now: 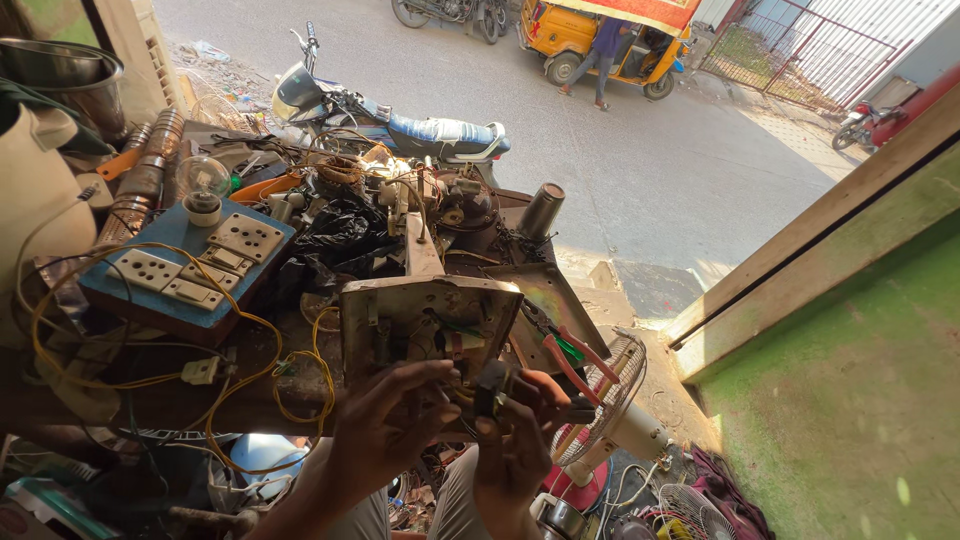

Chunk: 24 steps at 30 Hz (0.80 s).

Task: The person repairs an electronic device by manipulating wires and components inside a metal casing. They use pliers and a screwdriver to adjust connections and secure parts within the device.

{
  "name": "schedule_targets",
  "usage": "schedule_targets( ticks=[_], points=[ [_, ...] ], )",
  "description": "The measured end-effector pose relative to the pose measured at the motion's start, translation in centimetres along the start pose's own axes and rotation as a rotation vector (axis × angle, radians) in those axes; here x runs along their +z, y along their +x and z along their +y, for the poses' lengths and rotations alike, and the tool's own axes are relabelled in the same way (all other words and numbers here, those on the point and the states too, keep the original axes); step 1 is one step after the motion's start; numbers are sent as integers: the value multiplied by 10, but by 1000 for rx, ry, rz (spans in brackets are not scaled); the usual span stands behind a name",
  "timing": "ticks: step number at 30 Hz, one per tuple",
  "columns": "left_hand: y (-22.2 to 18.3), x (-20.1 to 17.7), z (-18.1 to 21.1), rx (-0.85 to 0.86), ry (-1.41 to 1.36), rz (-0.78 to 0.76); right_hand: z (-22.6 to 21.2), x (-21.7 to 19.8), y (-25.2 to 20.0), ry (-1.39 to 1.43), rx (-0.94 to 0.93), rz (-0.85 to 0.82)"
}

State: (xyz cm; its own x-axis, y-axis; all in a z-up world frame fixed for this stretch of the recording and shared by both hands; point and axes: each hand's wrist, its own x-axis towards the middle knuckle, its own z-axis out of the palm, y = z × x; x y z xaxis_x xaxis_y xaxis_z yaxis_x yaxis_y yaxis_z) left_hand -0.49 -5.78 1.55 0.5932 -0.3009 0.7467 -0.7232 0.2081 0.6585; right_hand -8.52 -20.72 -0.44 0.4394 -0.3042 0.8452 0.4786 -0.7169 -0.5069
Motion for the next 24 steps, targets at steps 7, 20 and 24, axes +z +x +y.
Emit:
schedule_targets(
  ticks=[7, 20, 24],
  points=[
    [12, -10, 1, -197, -28, -34, 9, 7, -2, 206, 194, -174],
    [26, 9, -8, -209, 368, 108, 32, 9, -25, 346, 482, -317],
    [32, 6, -7, -97, 335, 39, 34, 8, -35, 534, 400, -244]
  ],
)
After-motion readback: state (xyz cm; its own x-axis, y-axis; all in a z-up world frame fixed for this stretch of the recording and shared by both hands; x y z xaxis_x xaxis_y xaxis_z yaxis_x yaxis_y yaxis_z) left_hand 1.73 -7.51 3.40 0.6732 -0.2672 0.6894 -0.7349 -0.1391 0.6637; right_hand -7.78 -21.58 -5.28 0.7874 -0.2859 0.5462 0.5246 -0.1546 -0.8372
